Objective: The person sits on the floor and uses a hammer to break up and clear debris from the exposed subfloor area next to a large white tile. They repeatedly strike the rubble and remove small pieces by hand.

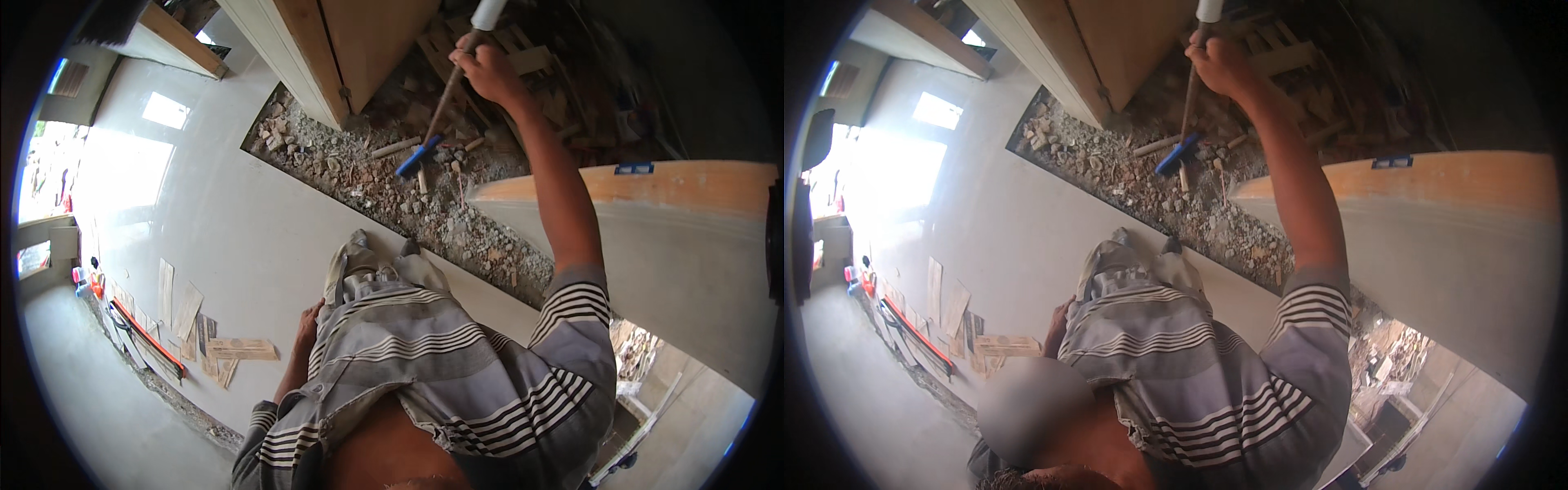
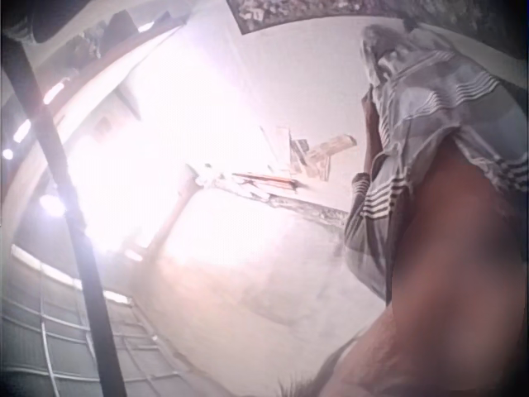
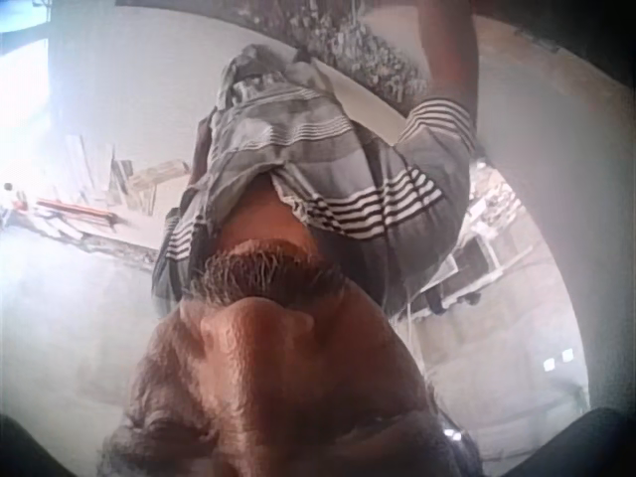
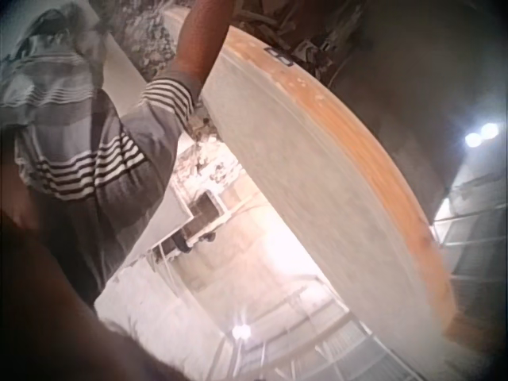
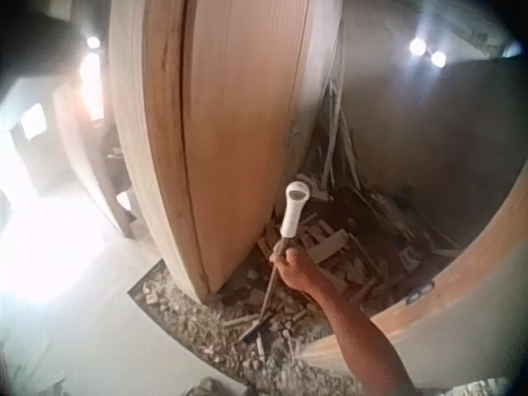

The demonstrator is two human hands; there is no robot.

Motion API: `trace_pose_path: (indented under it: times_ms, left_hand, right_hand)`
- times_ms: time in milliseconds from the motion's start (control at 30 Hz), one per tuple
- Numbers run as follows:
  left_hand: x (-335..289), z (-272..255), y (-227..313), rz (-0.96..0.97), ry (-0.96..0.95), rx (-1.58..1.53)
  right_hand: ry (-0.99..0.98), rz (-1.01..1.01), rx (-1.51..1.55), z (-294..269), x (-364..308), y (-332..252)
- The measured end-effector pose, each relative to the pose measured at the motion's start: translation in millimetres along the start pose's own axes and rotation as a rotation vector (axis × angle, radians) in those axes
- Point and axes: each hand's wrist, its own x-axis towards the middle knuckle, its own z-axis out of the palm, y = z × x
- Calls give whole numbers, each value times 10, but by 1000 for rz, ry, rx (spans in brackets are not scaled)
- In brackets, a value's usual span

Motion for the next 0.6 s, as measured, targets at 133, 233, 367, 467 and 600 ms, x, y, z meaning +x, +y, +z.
trace_pose_path:
  times_ms: [133,233,367,467,600]
  left_hand:
    - [66,-42,64,-850,2,-413]
    - [144,-184,89,-837,69,-491]
    - [215,-455,81,-827,11,-346]
    - [256,-571,76,-931,81,-536]
    - [368,-711,-41,-996,46,-510]
  right_hand:
    - [23,37,0,873,850,321]
    - [4,137,-76,1493,1389,491]
    - [-328,520,30,2027,1917,505]
    - [-279,648,194,2207,2222,367]
    - [-196,638,231,2295,2400,97]
